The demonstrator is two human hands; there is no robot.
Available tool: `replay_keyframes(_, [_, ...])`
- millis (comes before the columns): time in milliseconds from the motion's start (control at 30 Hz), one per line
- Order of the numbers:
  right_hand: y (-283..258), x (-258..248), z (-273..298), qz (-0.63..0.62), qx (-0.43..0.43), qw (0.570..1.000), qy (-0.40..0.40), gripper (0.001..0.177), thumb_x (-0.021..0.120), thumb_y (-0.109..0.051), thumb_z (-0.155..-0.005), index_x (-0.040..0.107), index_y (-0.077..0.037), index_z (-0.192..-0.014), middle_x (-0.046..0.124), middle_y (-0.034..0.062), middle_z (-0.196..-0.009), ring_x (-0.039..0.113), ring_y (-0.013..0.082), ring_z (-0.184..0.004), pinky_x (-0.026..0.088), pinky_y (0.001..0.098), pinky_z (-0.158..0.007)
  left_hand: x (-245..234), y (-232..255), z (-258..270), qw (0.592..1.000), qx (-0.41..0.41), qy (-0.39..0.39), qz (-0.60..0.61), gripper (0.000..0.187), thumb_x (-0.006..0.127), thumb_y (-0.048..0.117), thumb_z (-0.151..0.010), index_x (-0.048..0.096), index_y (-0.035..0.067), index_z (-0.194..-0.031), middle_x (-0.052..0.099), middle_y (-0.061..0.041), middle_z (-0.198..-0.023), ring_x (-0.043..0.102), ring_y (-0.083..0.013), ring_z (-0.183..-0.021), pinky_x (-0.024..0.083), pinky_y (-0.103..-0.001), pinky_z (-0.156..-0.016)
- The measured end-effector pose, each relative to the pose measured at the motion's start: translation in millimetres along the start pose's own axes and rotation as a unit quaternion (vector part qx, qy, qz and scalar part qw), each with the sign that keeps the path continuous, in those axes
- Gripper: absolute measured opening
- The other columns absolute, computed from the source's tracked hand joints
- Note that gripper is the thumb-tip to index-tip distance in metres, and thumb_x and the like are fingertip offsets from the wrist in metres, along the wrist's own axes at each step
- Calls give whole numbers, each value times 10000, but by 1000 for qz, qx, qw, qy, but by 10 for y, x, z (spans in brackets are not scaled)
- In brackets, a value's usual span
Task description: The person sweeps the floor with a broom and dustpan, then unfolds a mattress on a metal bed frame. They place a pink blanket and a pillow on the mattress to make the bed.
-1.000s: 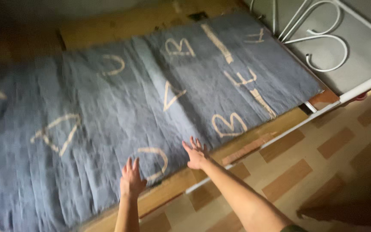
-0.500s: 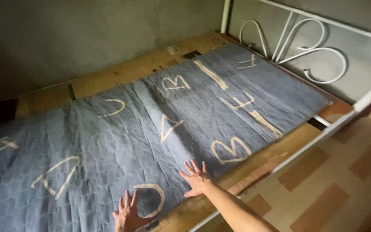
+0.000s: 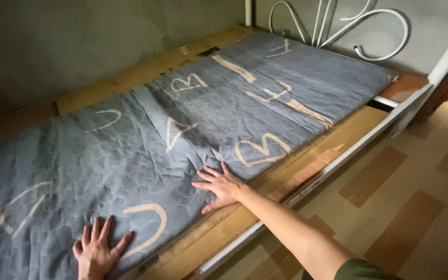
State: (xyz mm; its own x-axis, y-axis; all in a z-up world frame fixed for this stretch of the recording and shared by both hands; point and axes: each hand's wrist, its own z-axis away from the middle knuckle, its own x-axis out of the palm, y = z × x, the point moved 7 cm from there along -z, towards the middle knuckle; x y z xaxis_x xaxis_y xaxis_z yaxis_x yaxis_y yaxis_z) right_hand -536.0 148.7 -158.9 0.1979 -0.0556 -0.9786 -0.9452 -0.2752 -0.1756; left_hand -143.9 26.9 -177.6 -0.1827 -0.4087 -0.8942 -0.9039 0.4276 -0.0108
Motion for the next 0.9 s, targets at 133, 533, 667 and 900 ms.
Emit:
replay_keyframes(133, [24,185,-58,-4,-13,999,38,1105,492,-944,-688,395,-304,-1584,222,97,-1724,128,347,-1590,11,782,-1195,276,-149,64,994,50,-60,-78,786,575,803,-789,452,439,-1474,340,-47,-1649,329,-333,-1500,309,-630,-1133])
replay_keyframes(533, [163,-244,354,8,34,999,-14,991,783,-493,-689,346,-433,-1576,69,188,-1715,20,450,-1559,73,777,-1149,649,-314,147,962,16,-268,-44,1215,809,792,-516,178,596,-1535,153,46,-1712,151,-317,-1578,262,-605,-1218])
replay_keyframes(667, [212,-291,177,30,34,999,5,942,816,-495,-680,416,-460,-1533,150,161,-1704,88,453,-1554,89,794,-1149,626,-269,49,968,11,-251,-4,1081,839,558,-587,273,624,-1506,147,47,-1715,139,-335,-1576,221,-689,-1175])
replay_keyframes(900, [286,-216,58,38,37,998,-19,892,819,-569,-726,412,-507,-1517,195,105,-1696,98,460,-1547,143,814,-1128,321,-20,101,962,-13,-271,-26,1141,872,560,-547,247,632,-1498,139,65,-1719,145,-305,-1597,234,-684,-1193])
